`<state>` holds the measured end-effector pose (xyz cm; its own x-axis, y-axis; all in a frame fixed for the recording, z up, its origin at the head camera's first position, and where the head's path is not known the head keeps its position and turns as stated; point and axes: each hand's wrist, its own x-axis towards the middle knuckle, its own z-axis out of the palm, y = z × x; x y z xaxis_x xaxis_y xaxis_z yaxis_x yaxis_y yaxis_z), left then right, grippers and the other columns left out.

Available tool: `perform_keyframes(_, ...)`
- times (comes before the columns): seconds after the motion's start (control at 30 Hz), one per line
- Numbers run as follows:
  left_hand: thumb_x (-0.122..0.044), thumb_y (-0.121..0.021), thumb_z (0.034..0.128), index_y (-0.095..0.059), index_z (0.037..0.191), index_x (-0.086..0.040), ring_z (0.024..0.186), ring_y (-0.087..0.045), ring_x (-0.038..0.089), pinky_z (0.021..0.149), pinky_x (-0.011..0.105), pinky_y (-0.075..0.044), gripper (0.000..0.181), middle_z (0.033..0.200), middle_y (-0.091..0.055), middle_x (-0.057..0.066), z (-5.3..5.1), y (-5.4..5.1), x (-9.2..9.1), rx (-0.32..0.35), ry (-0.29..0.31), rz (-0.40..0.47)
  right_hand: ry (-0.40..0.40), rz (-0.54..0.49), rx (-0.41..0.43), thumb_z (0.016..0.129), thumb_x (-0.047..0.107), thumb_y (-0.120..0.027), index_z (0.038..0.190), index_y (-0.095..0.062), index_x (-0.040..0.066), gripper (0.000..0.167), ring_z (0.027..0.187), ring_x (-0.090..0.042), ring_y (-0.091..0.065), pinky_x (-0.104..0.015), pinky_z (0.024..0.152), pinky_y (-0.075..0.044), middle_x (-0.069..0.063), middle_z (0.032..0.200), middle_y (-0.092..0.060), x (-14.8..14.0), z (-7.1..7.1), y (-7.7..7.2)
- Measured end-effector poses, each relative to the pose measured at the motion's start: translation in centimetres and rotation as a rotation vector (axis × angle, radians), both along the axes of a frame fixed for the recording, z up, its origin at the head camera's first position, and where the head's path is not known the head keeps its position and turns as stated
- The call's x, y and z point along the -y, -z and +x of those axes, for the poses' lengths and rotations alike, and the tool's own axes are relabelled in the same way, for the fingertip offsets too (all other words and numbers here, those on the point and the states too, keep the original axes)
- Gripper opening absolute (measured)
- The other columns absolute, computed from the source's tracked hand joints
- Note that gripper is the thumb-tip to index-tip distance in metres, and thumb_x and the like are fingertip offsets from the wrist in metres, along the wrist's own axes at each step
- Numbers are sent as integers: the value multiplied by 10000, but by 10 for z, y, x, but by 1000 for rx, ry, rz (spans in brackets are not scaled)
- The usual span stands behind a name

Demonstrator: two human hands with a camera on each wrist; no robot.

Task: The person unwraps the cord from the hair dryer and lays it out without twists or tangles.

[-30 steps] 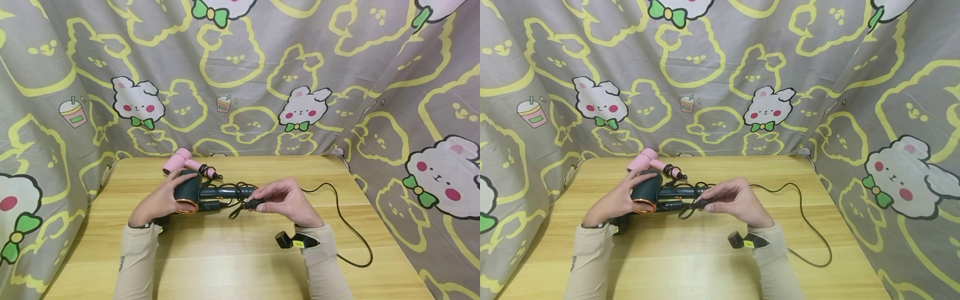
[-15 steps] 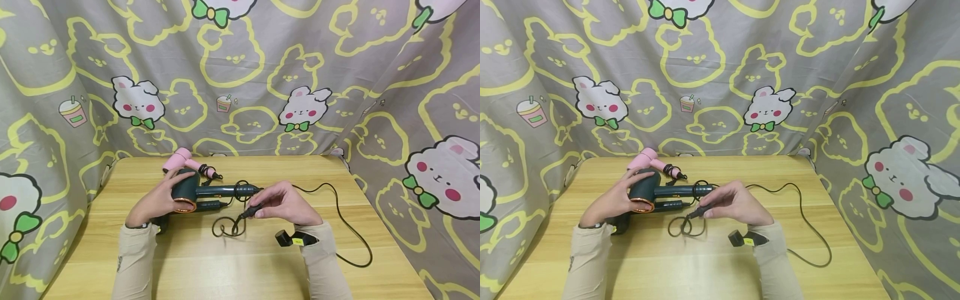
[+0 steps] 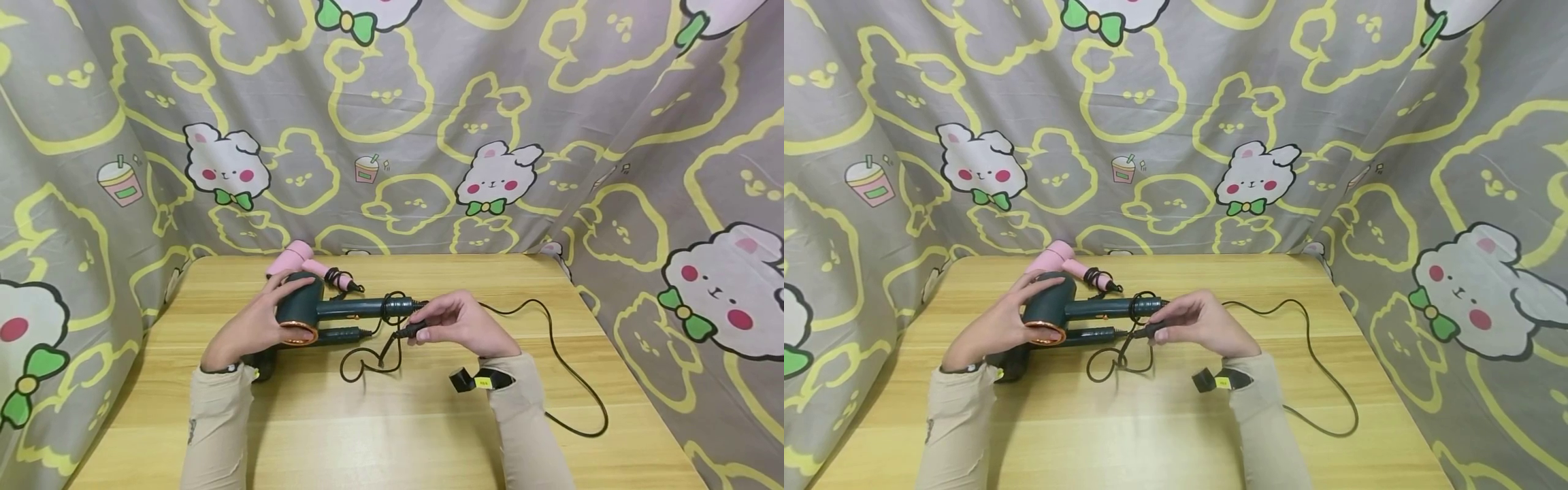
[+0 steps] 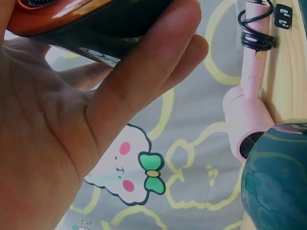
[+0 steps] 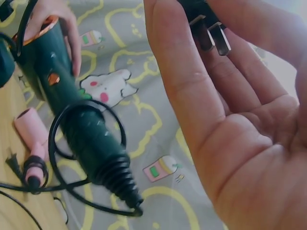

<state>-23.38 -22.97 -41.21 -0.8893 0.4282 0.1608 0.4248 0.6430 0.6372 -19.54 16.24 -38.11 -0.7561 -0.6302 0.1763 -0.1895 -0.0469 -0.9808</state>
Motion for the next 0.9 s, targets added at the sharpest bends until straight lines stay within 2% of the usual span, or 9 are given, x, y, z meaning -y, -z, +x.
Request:
perform_keyframes(0.17,-376,-976,688,-477,1539,-286,1296,-504,439,1003,616,-480,991,1635,-269,120,0,-1,1,1,-4,-2,19,15,29,911,41,-770,1135,-712,-126,285,902,-244,-798,-425,853,-623,-89,1018,-813,0,-9,10)
perform_keyframes(0.3,-376,-979,685,-477,1540,-288,1283,-512,434,997,614,-480,996,1630,-276,112,0,-1,2,-8,-6,-2,28,30,62,905,58,-783,1134,-728,-93,280,897,-254,-798,-424,853,-622,-163,1004,-803,0,-16,19)
perform_keyframes(0.5,-370,-987,671,-489,1531,-301,1280,-516,423,1005,600,-477,996,1630,-284,102,0,-1,3,-16,-5,11,-3,62,127,912,29,-763,1180,-687,-135,322,910,-264,-797,-449,864,-616,-210,1007,-789,2,-23,31)
perform_keyframes(0.7,-361,-988,671,-490,1529,-295,1290,-498,417,1008,604,-472,994,1624,-293,85,0,-1,4,-23,-9,17,-26,142,182,913,22,-755,1237,-658,-145,377,908,-249,-796,-507,859,-606,-394,1084,-699,4,-32,45)
perform_keyframes(0.8,-357,-988,672,-488,1531,-285,1291,-491,422,1002,611,-474,996,1622,-292,100,0,-1,5,-20,-15,19,-38,190,186,912,41,-765,1246,-671,-123,384,908,-256,-794,-521,862,-600,-331,1078,-736,4,-36,51)
perform_keyframes(0.9,-344,-991,669,-490,1529,-280,1288,-489,426,996,612,-478,998,1617,-296,110,0,-2,6,-20,-19,25,-54,234,193,913,69,-773,1246,-683,-111,389,900,-261,-793,-481,853,-611,-263,1059,-768,5,-38,54)
